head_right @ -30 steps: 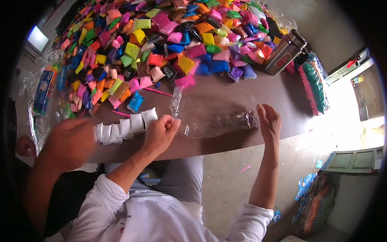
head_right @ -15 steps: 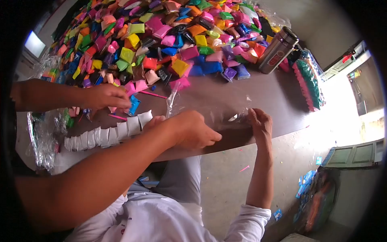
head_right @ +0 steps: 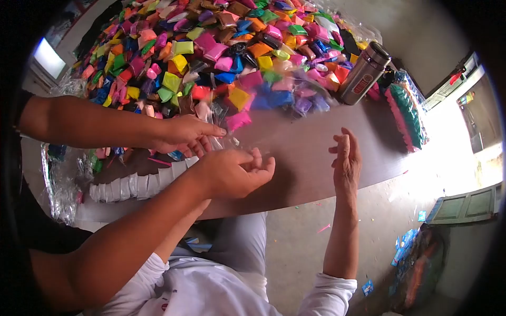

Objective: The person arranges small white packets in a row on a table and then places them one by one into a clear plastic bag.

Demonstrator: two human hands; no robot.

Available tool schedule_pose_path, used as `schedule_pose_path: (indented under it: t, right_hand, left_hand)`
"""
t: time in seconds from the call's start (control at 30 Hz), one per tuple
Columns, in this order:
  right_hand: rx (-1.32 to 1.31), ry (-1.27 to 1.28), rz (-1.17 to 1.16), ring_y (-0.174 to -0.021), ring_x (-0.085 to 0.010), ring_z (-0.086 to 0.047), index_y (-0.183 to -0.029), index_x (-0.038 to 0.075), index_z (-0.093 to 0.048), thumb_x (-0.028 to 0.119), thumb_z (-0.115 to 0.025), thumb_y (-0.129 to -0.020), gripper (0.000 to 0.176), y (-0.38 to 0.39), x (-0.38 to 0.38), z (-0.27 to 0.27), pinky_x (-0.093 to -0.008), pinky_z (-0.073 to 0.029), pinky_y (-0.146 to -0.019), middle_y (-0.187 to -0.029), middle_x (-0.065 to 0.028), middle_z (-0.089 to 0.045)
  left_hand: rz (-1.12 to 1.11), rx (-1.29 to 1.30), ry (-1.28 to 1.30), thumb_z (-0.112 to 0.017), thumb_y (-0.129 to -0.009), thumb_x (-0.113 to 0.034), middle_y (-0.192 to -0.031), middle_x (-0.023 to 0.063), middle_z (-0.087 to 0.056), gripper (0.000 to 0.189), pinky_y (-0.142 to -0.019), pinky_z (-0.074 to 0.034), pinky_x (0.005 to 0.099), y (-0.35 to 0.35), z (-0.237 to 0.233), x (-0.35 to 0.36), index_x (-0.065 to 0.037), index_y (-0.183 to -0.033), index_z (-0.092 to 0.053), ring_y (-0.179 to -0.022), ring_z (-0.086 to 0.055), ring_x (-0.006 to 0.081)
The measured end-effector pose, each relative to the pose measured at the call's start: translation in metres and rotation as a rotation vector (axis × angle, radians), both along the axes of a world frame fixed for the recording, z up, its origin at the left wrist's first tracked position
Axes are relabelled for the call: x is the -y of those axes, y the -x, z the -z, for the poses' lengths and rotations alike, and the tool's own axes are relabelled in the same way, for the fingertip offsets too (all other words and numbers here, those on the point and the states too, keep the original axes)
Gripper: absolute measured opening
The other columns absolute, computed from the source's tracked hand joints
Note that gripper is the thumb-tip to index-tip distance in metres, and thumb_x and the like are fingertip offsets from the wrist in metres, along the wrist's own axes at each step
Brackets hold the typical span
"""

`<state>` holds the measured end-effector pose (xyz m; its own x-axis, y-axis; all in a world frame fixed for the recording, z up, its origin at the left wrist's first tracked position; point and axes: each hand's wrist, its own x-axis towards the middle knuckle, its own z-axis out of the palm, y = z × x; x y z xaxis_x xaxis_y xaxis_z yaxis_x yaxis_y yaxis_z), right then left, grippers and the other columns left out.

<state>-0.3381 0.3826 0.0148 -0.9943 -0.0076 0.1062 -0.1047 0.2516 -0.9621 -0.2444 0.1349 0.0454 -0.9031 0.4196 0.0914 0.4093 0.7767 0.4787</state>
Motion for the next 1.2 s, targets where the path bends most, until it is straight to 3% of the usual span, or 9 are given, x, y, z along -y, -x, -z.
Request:
schedule_pose_path:
  t: [0.13,0.23,0.4,0.5,0.73,0.8,0.93,1.07,1.2]
  right_hand:
    - [-0.022,0.234,-0.021,-0.082,-0.0136,-0.059,-0.13,0.0,-0.044,0.06,-0.031,-0.093,0.071,0.011,0.012,-0.019,-0.023,-0.04,-0.056,-0.112,-0.0129,-0.059]
    - [0.032,0.387,-0.069,-0.079,-0.013,-0.059,-0.13,0.0,-0.044,0.068,-0.025,-0.089,0.081,0.011,0.017,-0.038,-0.0224,-0.035,-0.051,-0.11,-0.0127,-0.06]
    - [0.048,0.003,-0.114,-0.078,-0.0118,-0.058,-0.117,0.0,-0.056,0.051,-0.053,-0.088,0.059,0.002,0.03,-0.047,-0.0226,-0.039,-0.054,-0.097,-0.0088,-0.063]
    - [0.046,0.199,-0.185,-0.082,-0.0115,-0.057,-0.111,0.0,-0.061,0.042,-0.063,-0.086,0.049,-0.007,0.037,-0.03,-0.0233,-0.042,-0.057,-0.092,-0.0073,-0.063]
    - [-0.042,0.26,-0.071,-0.101,-0.0176,-0.056,-0.12,-0.001,-0.053,0.036,-0.07,-0.081,0.056,-0.025,0.068,0.011,-0.0293,-0.047,-0.081,-0.116,-0.0131,-0.057]
    - [-0.056,0.121,-0.016,-0.106,-0.0208,-0.055,-0.12,-0.003,-0.052,0.039,-0.075,-0.076,0.065,-0.025,0.082,0.022,-0.0306,-0.046,-0.083,-0.116,-0.014,-0.057]
    - [-0.021,-0.167,0.076,-0.101,-0.0267,-0.057,-0.118,-0.002,-0.053,0.052,-0.075,-0.069,0.076,-0.021,0.103,0.034,-0.0368,-0.046,-0.082,-0.109,-0.0154,-0.06]
    - [0.0,-0.361,0.059,-0.087,-0.0309,-0.062,-0.103,0.002,-0.06,0.052,-0.071,-0.068,0.062,-0.011,0.111,0.034,-0.0404,-0.047,-0.078,-0.087,-0.0156,-0.063]
    - [0.006,-0.353,0.088,-0.083,-0.032,-0.062,-0.099,0.003,-0.061,0.036,-0.067,-0.073,0.042,-0.002,0.106,0.038,-0.0398,-0.047,-0.076,-0.082,-0.0154,-0.063]
  left_hand:
    - [-0.276,0.118,-0.071,-0.058,-0.082,-0.027,-0.084,0.0065,-0.063,0.023,-0.063,-0.05,0.0396,0.002,-0.001,0.003,-0.012,-0.099,-0.056,-0.076,-0.063,0.0239]
    - [-0.041,0.242,0.084,-0.057,-0.082,-0.023,-0.087,0.0033,-0.059,0.015,-0.065,-0.05,0.0381,-0.003,0.001,0.016,-0.009,-0.086,-0.055,-0.089,-0.059,0.0174]
    - [-0.119,0.203,0.243,-0.057,-0.082,-0.022,-0.088,0.0069,-0.061,0.016,-0.067,-0.051,0.0386,0.013,0.008,0.029,-0.007,-0.088,-0.058,-0.088,-0.061,0.021]
    - [-0.176,0.178,0.359,-0.056,-0.083,-0.021,-0.089,0.0095,-0.063,0.017,-0.069,-0.052,0.0389,0.03,0.011,0.034,-0.006,-0.09,-0.061,-0.087,-0.063,0.0236]
    - [-0.287,0.135,0.607,-0.055,-0.083,-0.019,-0.09,0.0148,-0.067,0.021,-0.072,-0.053,0.0397,0.048,0.012,0.035,-0.003,-0.093,-0.066,-0.085,-0.066,0.029]
    - [-0.091,-0.217,0.323,-0.055,-0.08,-0.016,-0.094,0.0154,-0.067,0.02,-0.073,-0.053,0.0411,0.036,-0.004,0.024,-0.006,-0.089,-0.07,-0.084,-0.066,0.0281]
    - [-0.334,0.112,0.568,-0.055,-0.08,-0.018,-0.088,0.0145,-0.067,0.021,-0.069,-0.053,0.0382,0.028,-0.013,0.031,-0.006,-0.088,-0.07,-0.082,-0.066,0.0267]
    - [-0.845,0.513,-1.278,-0.052,-0.092,-0.045,-0.063,-0.0009,-0.05,0.038,-0.035,-0.025,0.0202,-0.09,0.076,0.036,-0.007,-0.093,-0.055,-0.043,-0.039,0.0047]
    - [-0.826,0.494,-1.322,-0.051,-0.092,-0.045,-0.06,-0.002,-0.046,0.039,-0.035,-0.024,0.0166,-0.091,0.077,0.034,-0.006,-0.091,-0.054,-0.043,-0.039,0.0023]
